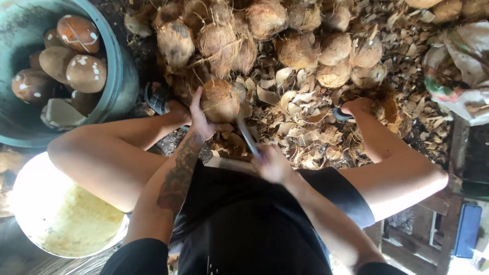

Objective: Peeling the outer husk and cleaning the shell of coconuts using a knife.

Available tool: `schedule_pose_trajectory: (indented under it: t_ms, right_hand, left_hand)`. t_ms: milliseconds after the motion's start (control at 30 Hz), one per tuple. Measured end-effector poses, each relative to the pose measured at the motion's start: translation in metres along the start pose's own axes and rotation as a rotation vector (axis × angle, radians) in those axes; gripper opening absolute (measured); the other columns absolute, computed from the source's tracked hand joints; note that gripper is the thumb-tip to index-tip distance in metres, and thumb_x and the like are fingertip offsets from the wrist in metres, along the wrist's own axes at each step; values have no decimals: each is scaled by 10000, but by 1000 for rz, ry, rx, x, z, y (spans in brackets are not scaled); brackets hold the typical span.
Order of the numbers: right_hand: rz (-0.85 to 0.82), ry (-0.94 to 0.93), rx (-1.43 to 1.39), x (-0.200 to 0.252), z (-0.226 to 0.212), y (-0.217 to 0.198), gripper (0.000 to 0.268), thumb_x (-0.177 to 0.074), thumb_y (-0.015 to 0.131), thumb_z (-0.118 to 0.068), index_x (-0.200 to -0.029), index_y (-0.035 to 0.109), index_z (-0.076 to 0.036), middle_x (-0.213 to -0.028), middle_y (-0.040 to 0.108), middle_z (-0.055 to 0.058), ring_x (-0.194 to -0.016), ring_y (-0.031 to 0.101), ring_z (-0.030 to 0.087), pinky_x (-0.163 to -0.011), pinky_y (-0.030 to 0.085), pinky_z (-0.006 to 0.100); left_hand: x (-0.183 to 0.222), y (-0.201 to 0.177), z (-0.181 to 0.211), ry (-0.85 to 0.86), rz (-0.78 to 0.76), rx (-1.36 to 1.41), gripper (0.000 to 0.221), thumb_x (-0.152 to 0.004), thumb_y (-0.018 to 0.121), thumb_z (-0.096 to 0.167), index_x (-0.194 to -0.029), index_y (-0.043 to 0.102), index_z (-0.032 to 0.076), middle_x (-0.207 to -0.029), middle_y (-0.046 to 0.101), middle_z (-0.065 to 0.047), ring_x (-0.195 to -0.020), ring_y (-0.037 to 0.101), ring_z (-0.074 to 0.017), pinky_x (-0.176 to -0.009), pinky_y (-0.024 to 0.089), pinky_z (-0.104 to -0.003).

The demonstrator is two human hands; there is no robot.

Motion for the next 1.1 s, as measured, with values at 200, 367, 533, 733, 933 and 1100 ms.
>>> schedule_pose_trajectory:
  t_ms: [200,367,533,733,933,1100]
  right_hand:
    - [-523,986,-177,-40,-40,-19,356,-760,693,-356,-989,796,-103,-815,762,187,-946,754,415,-766,547,525]
    - [-76,1082,-1448,-79,-63,-22,84,-569,539,-35,-629,496,3,-389,360,164,-255,449,358,-297,434,497]
    - [-126,747,-1426,-109,-108,-67,65,-655,579,-45,-704,540,-26,-462,495,161,-329,567,329,-359,515,455]
    - [34,-20,-437,-86,-54,-50,79,-735,649,-18,-779,635,-82,-576,566,107,-433,559,331,-446,477,366]
    - [-254,1140,-705,-37,11,-20,140,-730,625,-77,-772,630,56,-492,546,217,-440,586,365,-445,454,463]
    - [-286,1014,-548,-62,-13,-57,87,-713,610,-53,-635,648,-62,-469,617,103,-383,650,230,-469,483,317]
  left_hand:
    - [-70,-89,-6,129,-30,8,791,-799,873,547,-1380,668,52,-1341,723,-201,-1240,697,-388,-1121,505,-568]
    - [-54,-26,-6,43,-5,85,999,-659,848,681,-1466,605,144,-1432,675,-187,-1301,657,-416,-1114,483,-682]
    - [-9,-4,23,129,-115,-176,966,-858,715,693,-1629,384,214,-1705,249,-185,-1553,223,-499,-1230,165,-760]
    - [-52,-33,8,74,-68,-155,830,-847,825,560,-1510,560,139,-1496,592,-231,-1388,559,-456,-1169,409,-674]
    - [-10,-1,5,40,-117,83,761,-798,845,488,-1395,631,68,-1368,698,-179,-1258,679,-383,-1112,501,-612]
    - [11,27,24,37,-307,198,916,-717,800,714,-1385,663,102,-1383,691,-234,-1277,668,-457,-1186,448,-627]
Point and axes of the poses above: each hand's wrist, its own x-axis away from the middle knuckle, its own y-axis out of the palm, z = x × y, the point moved 2 cm from there along -x, towards the middle knuckle
